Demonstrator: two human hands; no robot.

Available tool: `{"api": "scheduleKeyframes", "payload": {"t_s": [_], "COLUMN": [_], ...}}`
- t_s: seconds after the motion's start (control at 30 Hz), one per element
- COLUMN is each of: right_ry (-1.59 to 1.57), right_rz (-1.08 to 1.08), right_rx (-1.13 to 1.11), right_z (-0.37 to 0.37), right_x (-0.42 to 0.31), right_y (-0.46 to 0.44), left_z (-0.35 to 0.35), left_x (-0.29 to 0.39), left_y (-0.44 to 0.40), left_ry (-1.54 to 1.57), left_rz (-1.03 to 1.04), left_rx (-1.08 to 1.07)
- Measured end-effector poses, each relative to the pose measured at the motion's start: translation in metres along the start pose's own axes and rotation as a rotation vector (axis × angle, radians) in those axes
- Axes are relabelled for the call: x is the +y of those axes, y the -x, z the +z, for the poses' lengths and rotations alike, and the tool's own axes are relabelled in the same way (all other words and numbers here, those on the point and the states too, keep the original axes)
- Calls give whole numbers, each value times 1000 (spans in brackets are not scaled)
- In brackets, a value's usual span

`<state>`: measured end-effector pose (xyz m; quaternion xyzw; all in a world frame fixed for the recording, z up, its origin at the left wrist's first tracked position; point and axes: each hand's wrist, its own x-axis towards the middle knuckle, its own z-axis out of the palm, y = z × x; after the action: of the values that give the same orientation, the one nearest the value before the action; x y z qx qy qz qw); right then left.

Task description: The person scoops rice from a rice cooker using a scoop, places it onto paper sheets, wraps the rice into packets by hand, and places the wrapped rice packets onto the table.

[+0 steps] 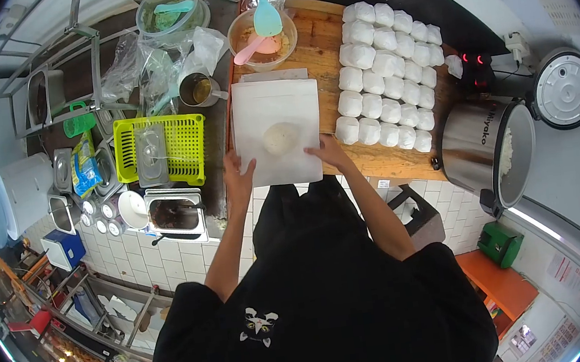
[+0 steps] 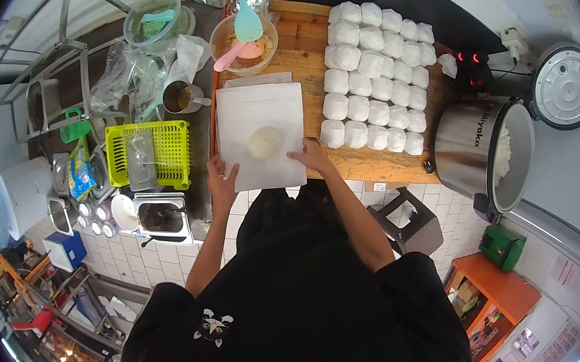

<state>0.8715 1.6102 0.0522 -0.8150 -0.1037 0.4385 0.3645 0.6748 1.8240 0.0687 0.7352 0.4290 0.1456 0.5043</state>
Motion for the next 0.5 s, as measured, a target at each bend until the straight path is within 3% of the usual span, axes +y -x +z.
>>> {"api": "scheduleKeyframes", "payload": {"t_s": [0.03,0.1,0.13,0.23,0.27,0.37,0.5], "right_ry": [89,50,29,74,225,650,1029], "right_rz": [10,-94,-147,-162,-151,-210,-437], "right_rx": [86,273,367,443,369,202,154], "right_z": [-3,4,6,-6,-13,-36,-32], "right_x": [-15,-15,-16,-44,-54,-89,-81], "right_y": [-12,-49,-65,-89,-88,-77,-87], "left_z": [1,20,31,55,59,70,71], "left_x": [17,28,37,62,68,58,65], "left_y": [-16,-51,-70,-117,-129,-164,-179], "left_ry": [-111,-361,-354,-607,-738,-1034,-1062], "left_rz": [5,432,486,723,811,689,684], "left_rx": [-78,-1,-58,-143,-158,-534,-754]}}
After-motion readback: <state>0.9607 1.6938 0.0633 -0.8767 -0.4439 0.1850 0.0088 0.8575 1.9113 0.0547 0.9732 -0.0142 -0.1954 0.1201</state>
